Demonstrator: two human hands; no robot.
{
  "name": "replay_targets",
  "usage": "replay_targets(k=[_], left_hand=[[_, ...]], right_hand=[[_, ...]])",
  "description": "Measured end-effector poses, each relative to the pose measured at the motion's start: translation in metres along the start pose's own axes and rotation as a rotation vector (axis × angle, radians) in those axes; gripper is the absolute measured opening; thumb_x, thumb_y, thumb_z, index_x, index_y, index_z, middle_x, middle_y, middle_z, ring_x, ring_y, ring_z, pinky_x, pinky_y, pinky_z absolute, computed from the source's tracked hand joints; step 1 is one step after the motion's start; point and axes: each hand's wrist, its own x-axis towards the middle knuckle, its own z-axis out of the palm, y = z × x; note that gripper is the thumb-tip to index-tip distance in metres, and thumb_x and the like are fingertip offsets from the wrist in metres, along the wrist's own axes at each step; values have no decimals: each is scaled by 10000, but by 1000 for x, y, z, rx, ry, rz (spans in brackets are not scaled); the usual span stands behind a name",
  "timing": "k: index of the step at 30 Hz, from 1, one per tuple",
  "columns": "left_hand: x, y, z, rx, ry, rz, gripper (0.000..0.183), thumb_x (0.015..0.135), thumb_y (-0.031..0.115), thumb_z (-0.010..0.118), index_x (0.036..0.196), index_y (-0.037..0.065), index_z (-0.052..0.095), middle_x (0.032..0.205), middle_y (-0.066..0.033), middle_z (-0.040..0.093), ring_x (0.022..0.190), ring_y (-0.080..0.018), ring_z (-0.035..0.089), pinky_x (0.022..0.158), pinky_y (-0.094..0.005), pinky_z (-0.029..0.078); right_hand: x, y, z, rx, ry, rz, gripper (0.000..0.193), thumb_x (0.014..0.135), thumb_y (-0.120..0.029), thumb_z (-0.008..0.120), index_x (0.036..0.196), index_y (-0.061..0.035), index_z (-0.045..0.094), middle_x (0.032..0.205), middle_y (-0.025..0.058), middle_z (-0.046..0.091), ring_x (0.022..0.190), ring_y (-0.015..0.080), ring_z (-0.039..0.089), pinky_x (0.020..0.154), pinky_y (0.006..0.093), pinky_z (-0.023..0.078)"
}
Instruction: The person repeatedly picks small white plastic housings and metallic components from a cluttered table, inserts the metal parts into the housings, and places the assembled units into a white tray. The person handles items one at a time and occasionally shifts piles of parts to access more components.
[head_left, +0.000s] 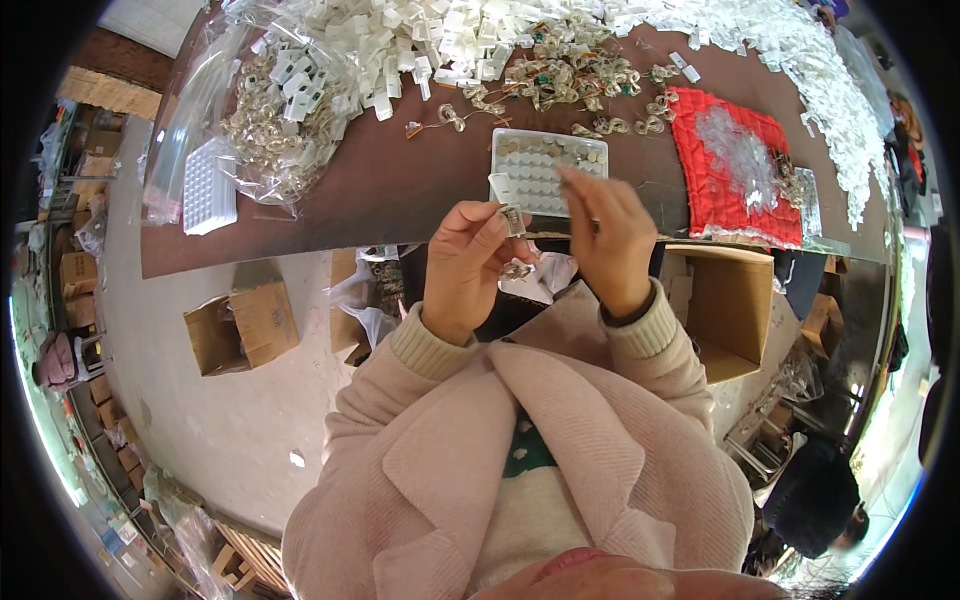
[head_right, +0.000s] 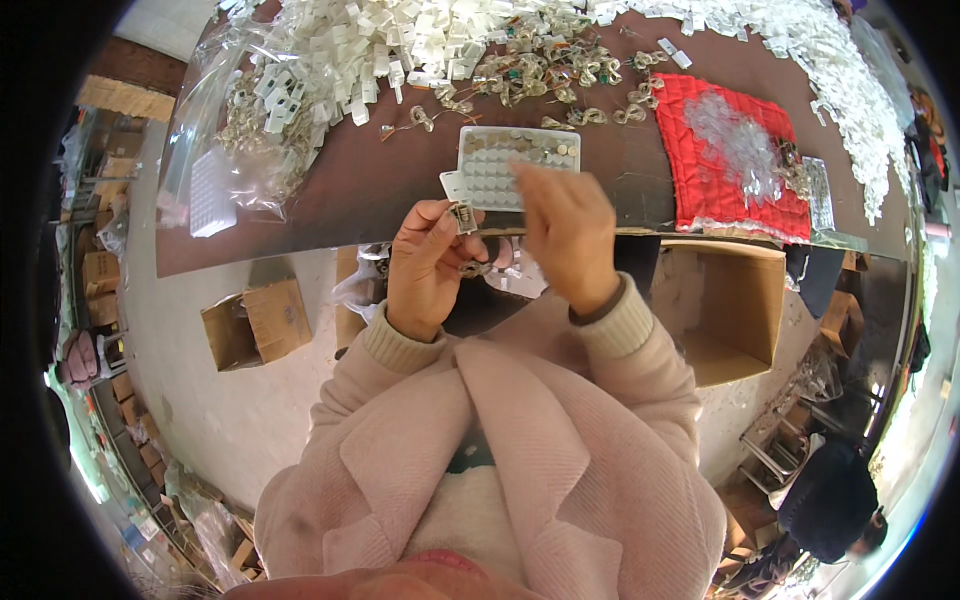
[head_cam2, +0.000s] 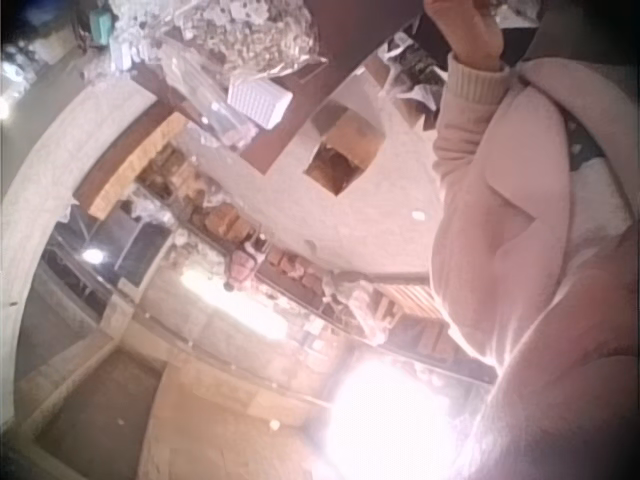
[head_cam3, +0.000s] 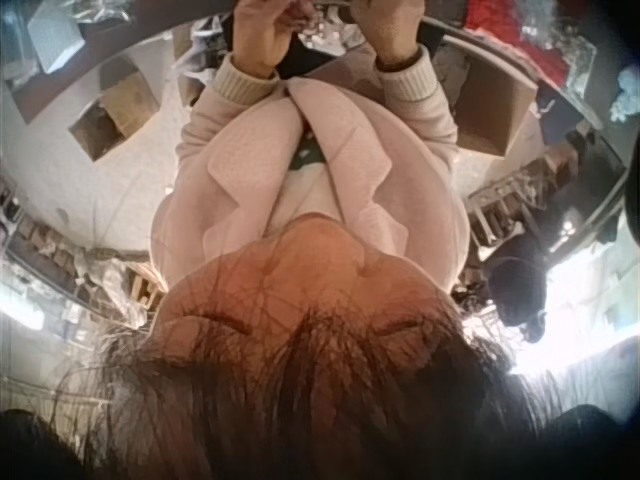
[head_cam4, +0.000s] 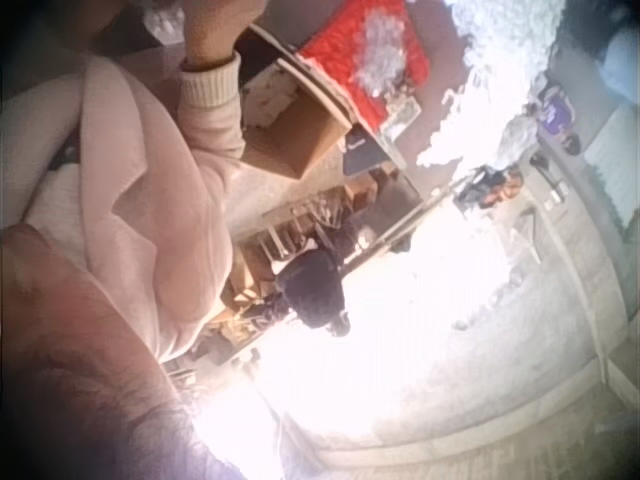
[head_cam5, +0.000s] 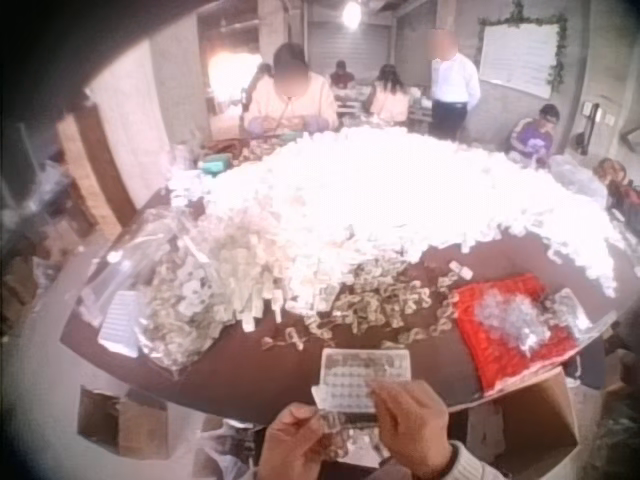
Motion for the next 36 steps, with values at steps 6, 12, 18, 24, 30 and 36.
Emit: replay_targets(k=[6,12,18,24,30,36], left_hand=[[1,2,-2,18,10,2,126,1009,127,605,1106,47,589,1063,-142,686,773,-176,645,740,-365,574],[1,3,-2,0,-8,0,131,1010,124,602,1117,50,586,1071,-149,692,773,-180,658,737,-368,579],[-1,1,2,-94,-46,31,129,1003,60,595,1132,50,598,1010,-136,698,787,-231,707,719,-360,598],[-8,6,-2,-69,-33,3,109,995,65,614,1099,39,633,973,-101,696,774,-215,706,684,-350,601],[-11,3,-3,-117,41,53,118,982,67,633,1098,49,651,991,-80,712,764,-176,706,686,-307,601],[-13,1,0,-75,96,56,117,975,65,641,1090,52,660,976,-81,721,776,-167,707,683,-288,597]], right_hand=[[3,44,13,-141,-23,35,219,869,-16,695,1079,-63,732,915,121,686,830,305,666,723,371,538],[10,29,8,-52,20,63,184,846,-5,712,1026,-44,724,884,124,702,800,307,683,711,371,544],[4,-24,-1,236,-5,-85,180,805,45,733,968,-28,720,909,111,720,818,273,696,726,352,551],[6,-33,-3,233,-85,-101,152,802,37,732,941,-24,729,893,85,713,803,256,674,718,341,526],[-3,-35,-5,323,-95,-147,255,785,-48,742,1040,-54,733,993,84,706,834,267,674,743,363,496],[-13,-36,-3,434,-127,-70,240,819,-69,733,1056,-31,737,1038,128,693,859,285,676,762,362,508]])
